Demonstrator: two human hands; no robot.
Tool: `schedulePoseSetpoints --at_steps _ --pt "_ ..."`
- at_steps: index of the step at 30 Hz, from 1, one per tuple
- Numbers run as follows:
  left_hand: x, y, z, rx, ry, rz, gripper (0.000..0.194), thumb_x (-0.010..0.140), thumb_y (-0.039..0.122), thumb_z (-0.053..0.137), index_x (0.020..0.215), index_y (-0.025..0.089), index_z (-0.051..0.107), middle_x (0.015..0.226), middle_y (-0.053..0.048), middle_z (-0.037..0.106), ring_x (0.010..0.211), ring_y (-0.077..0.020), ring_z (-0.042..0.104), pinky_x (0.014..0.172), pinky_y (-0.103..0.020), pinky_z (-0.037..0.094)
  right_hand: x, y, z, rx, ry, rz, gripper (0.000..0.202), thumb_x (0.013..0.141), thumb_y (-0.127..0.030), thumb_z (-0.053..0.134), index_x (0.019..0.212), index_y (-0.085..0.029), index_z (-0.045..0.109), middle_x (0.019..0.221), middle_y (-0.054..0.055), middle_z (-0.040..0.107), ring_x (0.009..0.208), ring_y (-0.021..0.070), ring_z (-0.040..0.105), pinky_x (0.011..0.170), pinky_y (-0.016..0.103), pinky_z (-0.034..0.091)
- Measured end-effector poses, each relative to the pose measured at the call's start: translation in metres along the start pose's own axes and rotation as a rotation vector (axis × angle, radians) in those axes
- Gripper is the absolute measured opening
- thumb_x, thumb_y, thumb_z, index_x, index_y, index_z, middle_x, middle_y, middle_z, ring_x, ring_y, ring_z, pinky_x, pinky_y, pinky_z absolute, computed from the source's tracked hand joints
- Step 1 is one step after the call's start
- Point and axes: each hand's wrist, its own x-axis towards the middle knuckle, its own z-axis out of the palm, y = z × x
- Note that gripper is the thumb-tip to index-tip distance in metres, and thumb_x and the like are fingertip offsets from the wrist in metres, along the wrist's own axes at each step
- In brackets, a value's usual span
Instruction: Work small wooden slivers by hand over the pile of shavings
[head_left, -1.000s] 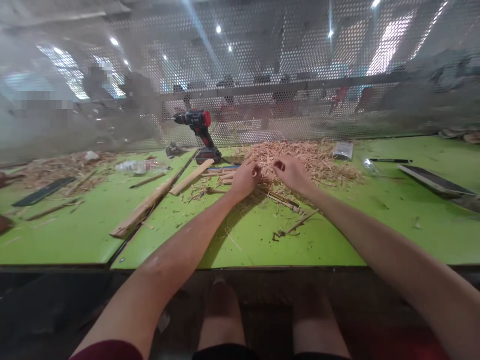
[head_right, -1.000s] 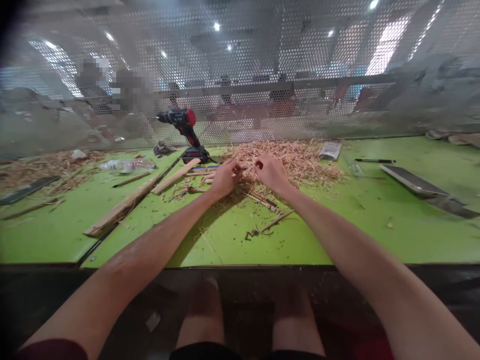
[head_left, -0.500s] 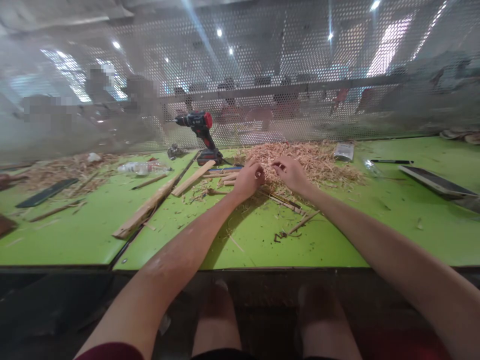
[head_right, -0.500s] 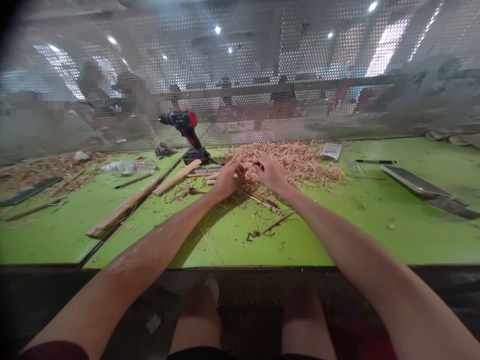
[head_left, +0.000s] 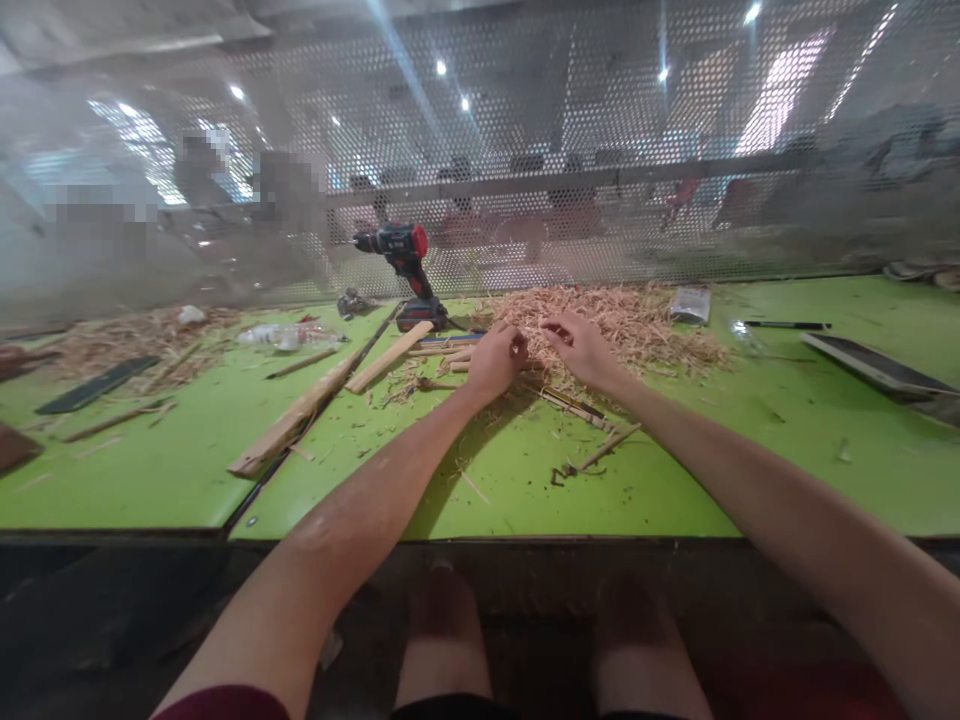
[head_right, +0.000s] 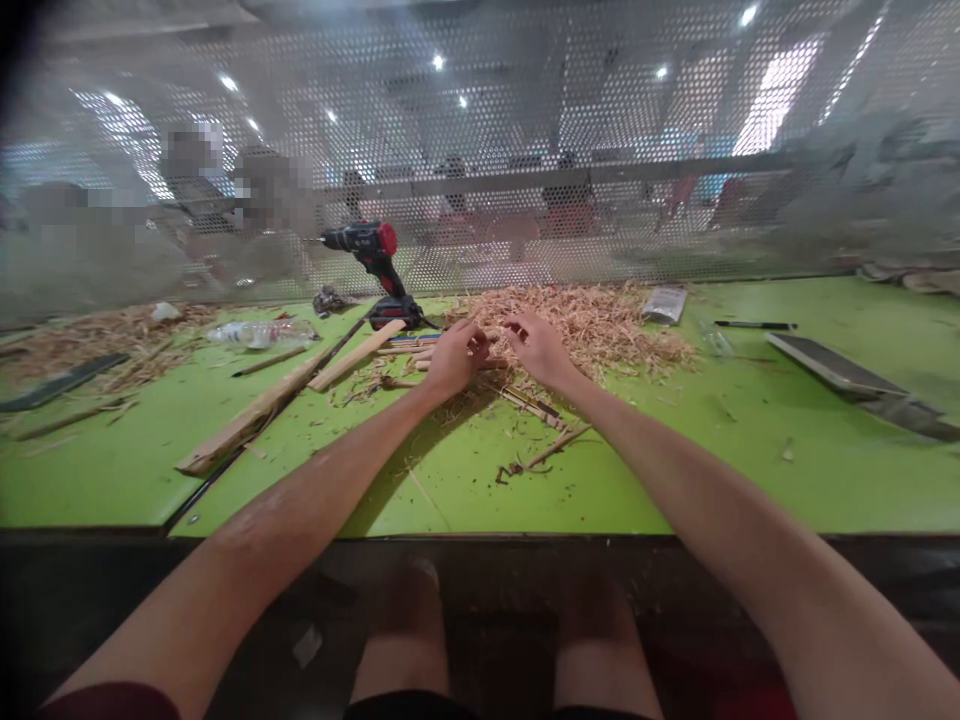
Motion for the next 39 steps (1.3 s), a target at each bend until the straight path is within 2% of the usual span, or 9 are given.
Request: schedulePoseSetpoints --at_steps 4,7,9,14,19,23,28,32,39 --pt "-0.001 -0.001 0.002 -0.027 0.029 0.015 0.017 0.094 0.005 0.07 0.084 0.019 0.069 0.099 -0.008 0.072 0.084 -0.0203 0.066 0.084 -0.034 0.055 -0.001 0.004 0.001 0.034 -0.086 0.08 0.042 0.11 -0.054 0.062 0.085 -0.024 0.075 0.079 0.01 0.069 0.082 0.0306 0.068 0.084 0.051 0.06" --pt "-0.001 -0.003 0.003 -0.022 0.032 0.016 0.017 0.094 0.005 0.07 0.084 0.019 0.07 0.098 -0.007 0.072 0.082 -0.0195 0.065 0.085 -0.034 0.056 -0.001 0.004 -0.002 0.082 -0.089 0.1 0.054 0.111 -0.063 0.06 0.075 -0.024 0.069 0.076 0.01 0.067 0.074 0.0281 0.064 0.08 0.049 0.057" --pt "-0.001 -0.004 0.002 -0.014 0.042 0.015 0.017 0.093 0.005 0.07 0.084 0.019 0.07 0.099 -0.007 0.072 0.082 -0.0193 0.064 0.084 -0.033 0.056 -0.002 0.0 -0.003 0.092 -0.118 0.109 0.054 0.109 -0.066 0.064 0.076 -0.024 0.071 0.076 0.01 0.068 0.071 0.0262 0.062 0.077 0.048 0.057" --pt "-0.001 -0.005 0.002 -0.007 0.029 0.005 0.016 0.094 0.006 0.071 0.084 0.019 0.07 0.099 -0.008 0.072 0.081 -0.0198 0.065 0.083 -0.034 0.057 -0.005 -0.01 -0.004 0.074 -0.139 0.162 0.041 0.107 -0.058 0.068 0.095 -0.023 0.084 0.083 0.01 0.075 0.074 0.0265 0.067 0.077 0.048 0.059" --pt "-0.002 0.0 0.006 -0.08 -0.085 0.113 0.014 0.095 0.007 0.072 0.087 0.019 0.071 0.102 -0.007 0.073 0.079 -0.0187 0.068 0.081 -0.033 0.058 -0.005 -0.013 -0.005 0.138 -0.04 0.177 0.041 0.105 -0.059 0.07 0.098 -0.021 0.084 0.087 0.012 0.077 0.082 0.0284 0.071 0.08 0.046 0.061" --pt "-0.002 0.003 0.005 -0.097 -0.154 0.136 0.012 0.098 0.012 0.074 0.088 0.019 0.072 0.104 -0.008 0.073 0.083 -0.0206 0.071 0.082 -0.034 0.057 -0.006 -0.017 -0.006 0.242 -0.041 0.254 0.035 0.105 -0.053 0.076 0.103 -0.019 0.082 0.094 0.013 0.079 0.081 0.025 0.069 0.079 0.043 0.058" --pt "0.0 0.003 0.002 -0.043 -0.084 0.095 0.02 0.105 0.02 0.072 0.086 0.02 0.069 0.101 -0.009 0.073 0.087 -0.0224 0.069 0.085 -0.034 0.056 -0.007 -0.018 -0.007 0.293 -0.063 0.285 0.035 0.108 -0.049 0.076 0.102 -0.015 0.077 0.089 0.011 0.076 0.075 0.0183 0.062 0.079 0.038 0.054" --pt "0.001 0.001 0.001 -0.063 -0.041 0.065 0.016 0.104 0.016 0.071 0.088 0.02 0.07 0.102 -0.01 0.075 0.088 -0.0229 0.069 0.086 -0.035 0.056 -0.005 -0.013 -0.006 0.236 -0.111 0.244 0.039 0.105 -0.052 0.08 0.098 -0.014 0.078 0.085 0.008 0.076 0.075 0.0191 0.062 0.08 0.038 0.051" --pt "0.003 0.002 0.002 -0.177 -0.072 0.018 0.014 0.104 0.022 0.072 0.091 0.02 0.072 0.095 -0.008 0.079 0.088 -0.0225 0.071 0.083 -0.034 0.059 -0.001 -0.004 -0.003 0.188 -0.117 0.158 0.015 0.101 -0.028 0.082 0.095 -0.015 0.084 0.1 0.013 0.084 0.093 0.0242 0.073 0.095 0.041 0.056"
